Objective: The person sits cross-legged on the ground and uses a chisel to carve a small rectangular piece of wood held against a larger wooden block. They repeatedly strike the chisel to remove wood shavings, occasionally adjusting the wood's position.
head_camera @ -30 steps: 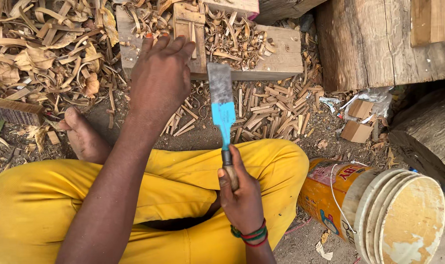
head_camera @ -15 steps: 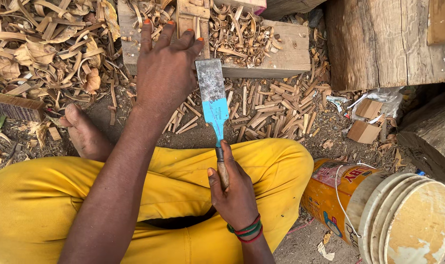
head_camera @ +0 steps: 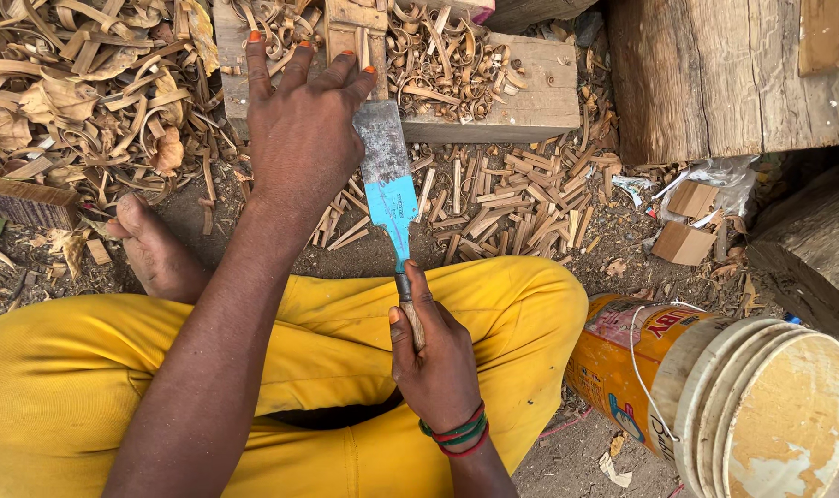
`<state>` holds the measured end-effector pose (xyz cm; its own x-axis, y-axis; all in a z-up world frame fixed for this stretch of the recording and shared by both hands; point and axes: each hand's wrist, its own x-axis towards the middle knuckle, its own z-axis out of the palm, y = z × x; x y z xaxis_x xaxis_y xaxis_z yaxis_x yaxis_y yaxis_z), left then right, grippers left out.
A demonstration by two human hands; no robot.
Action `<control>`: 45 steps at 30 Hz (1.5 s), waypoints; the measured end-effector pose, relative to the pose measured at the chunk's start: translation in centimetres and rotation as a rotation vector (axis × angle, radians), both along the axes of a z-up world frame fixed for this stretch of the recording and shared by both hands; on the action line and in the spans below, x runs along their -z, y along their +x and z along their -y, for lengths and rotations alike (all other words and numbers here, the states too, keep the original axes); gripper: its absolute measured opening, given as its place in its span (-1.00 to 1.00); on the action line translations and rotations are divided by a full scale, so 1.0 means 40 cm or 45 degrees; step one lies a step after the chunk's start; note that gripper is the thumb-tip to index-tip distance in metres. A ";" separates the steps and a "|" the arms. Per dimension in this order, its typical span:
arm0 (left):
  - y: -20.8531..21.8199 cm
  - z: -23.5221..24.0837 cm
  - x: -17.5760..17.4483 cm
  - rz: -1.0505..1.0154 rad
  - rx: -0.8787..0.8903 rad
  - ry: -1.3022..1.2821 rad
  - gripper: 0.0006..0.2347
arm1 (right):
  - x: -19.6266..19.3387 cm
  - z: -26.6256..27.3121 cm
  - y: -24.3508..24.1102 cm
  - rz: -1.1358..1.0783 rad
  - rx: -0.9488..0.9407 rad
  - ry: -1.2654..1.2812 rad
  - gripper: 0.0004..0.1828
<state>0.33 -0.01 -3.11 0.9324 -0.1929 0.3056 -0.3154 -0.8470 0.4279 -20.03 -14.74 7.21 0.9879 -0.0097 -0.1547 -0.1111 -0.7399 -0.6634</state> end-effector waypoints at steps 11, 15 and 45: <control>-0.004 0.004 0.013 0.036 -0.023 0.031 -0.52 | -0.015 -0.001 0.003 -0.033 -0.038 -0.051 -0.39; -0.006 0.004 0.010 0.060 -0.028 0.038 -0.51 | -0.014 0.001 0.003 -0.108 -0.070 -0.158 -0.33; -0.044 0.087 -0.048 -0.095 0.152 0.124 -0.62 | 0.027 -0.092 0.103 0.076 -0.074 -0.238 -0.37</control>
<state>-1.42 -3.50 -1.20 0.9206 -0.3291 0.2104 -0.3867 -0.8441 0.3714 -15.92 -11.07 6.13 0.9950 0.0246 -0.0969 -0.0293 -0.8548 -0.5181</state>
